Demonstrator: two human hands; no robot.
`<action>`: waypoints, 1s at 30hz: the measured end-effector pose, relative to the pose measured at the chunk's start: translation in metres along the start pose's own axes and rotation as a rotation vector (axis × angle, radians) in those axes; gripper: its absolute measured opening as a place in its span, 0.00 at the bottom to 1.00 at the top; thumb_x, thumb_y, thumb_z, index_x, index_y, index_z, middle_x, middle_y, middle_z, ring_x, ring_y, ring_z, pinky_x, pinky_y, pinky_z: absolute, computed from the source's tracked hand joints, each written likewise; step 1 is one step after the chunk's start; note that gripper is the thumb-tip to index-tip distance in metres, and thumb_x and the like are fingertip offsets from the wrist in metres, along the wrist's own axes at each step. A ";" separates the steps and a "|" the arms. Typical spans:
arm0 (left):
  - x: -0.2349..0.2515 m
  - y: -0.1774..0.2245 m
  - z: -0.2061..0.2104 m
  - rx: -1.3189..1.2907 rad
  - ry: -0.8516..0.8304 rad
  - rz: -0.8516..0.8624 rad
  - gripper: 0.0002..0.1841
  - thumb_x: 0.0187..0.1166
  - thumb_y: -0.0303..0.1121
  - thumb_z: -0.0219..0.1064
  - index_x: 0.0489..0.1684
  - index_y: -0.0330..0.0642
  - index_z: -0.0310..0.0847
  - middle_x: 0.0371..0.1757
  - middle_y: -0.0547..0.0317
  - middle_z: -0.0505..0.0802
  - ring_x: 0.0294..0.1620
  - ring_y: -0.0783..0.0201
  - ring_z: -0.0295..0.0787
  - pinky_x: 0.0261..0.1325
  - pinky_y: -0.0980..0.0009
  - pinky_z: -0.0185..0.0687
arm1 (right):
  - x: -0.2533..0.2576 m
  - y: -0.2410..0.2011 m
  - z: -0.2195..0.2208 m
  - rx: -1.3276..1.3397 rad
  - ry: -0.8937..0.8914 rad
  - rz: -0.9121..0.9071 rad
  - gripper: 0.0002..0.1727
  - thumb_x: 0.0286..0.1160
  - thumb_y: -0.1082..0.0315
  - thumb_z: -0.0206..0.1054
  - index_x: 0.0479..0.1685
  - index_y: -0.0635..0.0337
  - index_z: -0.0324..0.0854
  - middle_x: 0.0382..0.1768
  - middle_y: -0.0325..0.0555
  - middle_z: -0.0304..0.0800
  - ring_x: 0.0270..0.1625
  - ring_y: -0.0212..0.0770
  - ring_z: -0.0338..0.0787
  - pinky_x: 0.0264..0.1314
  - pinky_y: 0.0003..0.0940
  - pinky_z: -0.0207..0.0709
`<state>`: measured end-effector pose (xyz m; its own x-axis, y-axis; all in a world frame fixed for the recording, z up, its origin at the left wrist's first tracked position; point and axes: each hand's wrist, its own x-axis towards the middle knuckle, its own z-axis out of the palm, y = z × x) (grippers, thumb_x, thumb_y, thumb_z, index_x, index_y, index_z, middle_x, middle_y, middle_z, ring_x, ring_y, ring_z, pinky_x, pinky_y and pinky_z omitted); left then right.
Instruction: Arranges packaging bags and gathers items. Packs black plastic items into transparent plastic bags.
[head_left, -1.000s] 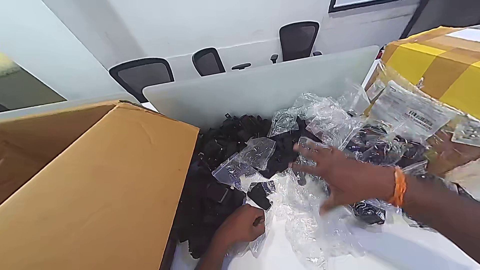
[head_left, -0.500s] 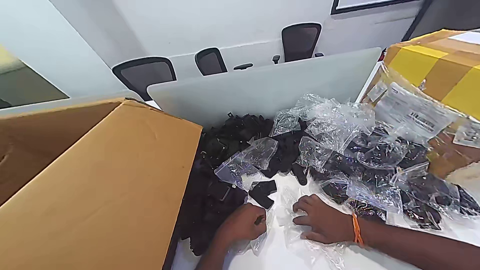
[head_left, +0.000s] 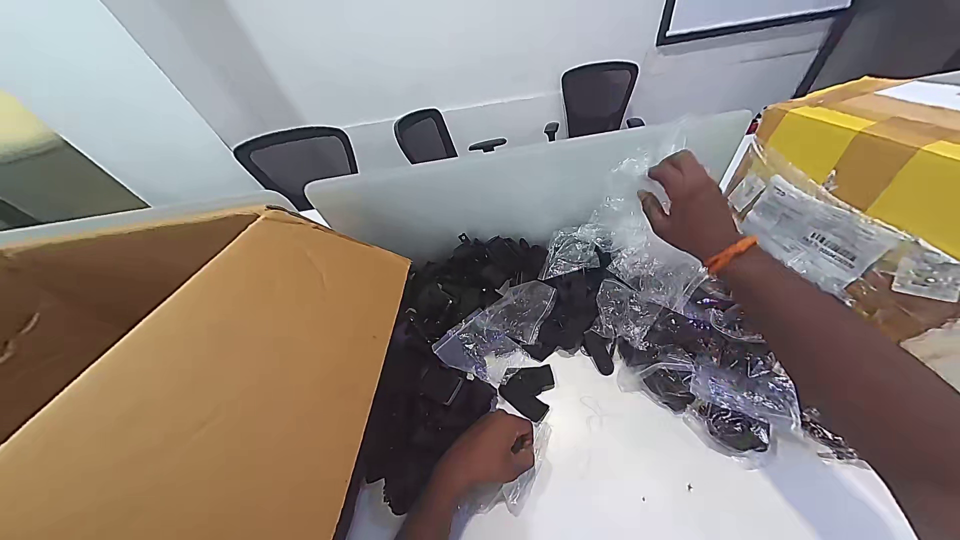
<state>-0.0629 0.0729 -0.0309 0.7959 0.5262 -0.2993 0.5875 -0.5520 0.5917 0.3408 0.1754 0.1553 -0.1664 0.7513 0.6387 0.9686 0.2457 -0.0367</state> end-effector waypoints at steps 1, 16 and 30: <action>0.000 0.000 -0.001 0.001 0.000 0.007 0.13 0.77 0.39 0.63 0.32 0.38 0.84 0.24 0.51 0.85 0.29 0.53 0.83 0.36 0.48 0.78 | 0.011 0.016 0.012 -0.039 -0.209 0.091 0.24 0.84 0.53 0.62 0.70 0.60 0.81 0.65 0.69 0.81 0.68 0.73 0.81 0.61 0.76 0.75; 0.000 0.001 0.000 0.011 0.013 0.004 0.13 0.77 0.39 0.64 0.32 0.37 0.85 0.26 0.50 0.87 0.32 0.51 0.86 0.39 0.46 0.81 | -0.034 -0.199 0.111 0.334 -0.532 -0.221 0.38 0.69 0.43 0.74 0.79 0.48 0.76 0.82 0.57 0.70 0.82 0.64 0.71 0.73 0.69 0.72; 0.002 -0.005 0.000 -0.055 0.133 0.090 0.13 0.79 0.36 0.61 0.33 0.34 0.84 0.24 0.48 0.86 0.29 0.52 0.85 0.36 0.50 0.80 | 0.003 -0.145 0.041 0.235 0.081 -0.202 0.15 0.70 0.76 0.66 0.54 0.58 0.90 0.69 0.59 0.84 0.74 0.59 0.81 0.74 0.57 0.76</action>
<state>-0.0644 0.0766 -0.0341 0.8163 0.5594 -0.1439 0.5032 -0.5662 0.6528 0.1923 0.1668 0.1313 -0.3264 0.6237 0.7102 0.8467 0.5270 -0.0737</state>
